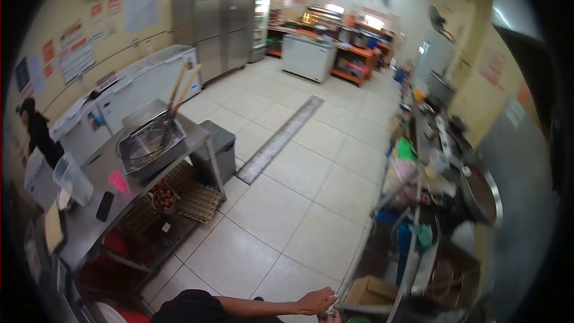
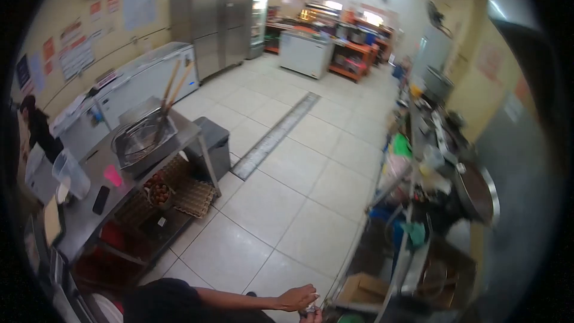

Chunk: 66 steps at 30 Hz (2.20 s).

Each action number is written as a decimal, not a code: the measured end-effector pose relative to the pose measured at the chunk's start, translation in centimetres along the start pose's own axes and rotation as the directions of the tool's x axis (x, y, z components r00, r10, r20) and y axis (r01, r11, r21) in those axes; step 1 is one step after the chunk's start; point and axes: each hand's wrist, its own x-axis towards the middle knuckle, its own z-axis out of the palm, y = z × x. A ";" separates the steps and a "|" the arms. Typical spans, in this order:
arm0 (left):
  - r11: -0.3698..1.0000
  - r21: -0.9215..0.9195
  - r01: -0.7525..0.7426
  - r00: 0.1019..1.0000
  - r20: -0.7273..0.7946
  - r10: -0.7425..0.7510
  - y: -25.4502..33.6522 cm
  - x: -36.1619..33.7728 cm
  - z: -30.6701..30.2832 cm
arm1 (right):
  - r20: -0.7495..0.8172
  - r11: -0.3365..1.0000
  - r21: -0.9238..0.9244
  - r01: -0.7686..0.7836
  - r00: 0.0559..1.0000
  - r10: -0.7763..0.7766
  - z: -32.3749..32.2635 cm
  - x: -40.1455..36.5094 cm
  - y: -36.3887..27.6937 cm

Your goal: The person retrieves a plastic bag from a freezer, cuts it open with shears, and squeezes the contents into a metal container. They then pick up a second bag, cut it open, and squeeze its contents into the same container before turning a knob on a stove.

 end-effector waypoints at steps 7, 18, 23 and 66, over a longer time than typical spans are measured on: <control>0.752 -0.655 -0.078 0.922 -0.334 -0.196 -6.9 5.4 -11.8 | 0.282 0.942 -0.320 0.100 0.959 -0.006 21.4 9.8 -7.3; 0.369 -0.927 -0.075 0.365 -0.370 -0.855 -16.8 18.0 -39.7 | 0.696 0.708 -0.635 0.308 0.625 0.353 51.1 31.2 -10.0; 0.202 -0.904 -0.376 0.468 -0.374 -0.801 -20.3 21.0 -51.8 | 1.000 0.418 -0.029 0.908 0.022 0.022 64.9 38.2 -13.1; 0.458 -0.661 0.594 -0.131 -0.642 -0.756 -74.0 25.8 -127.2 | 0.620 0.658 -0.565 0.497 -0.270 0.736 188.7 79.7 23.3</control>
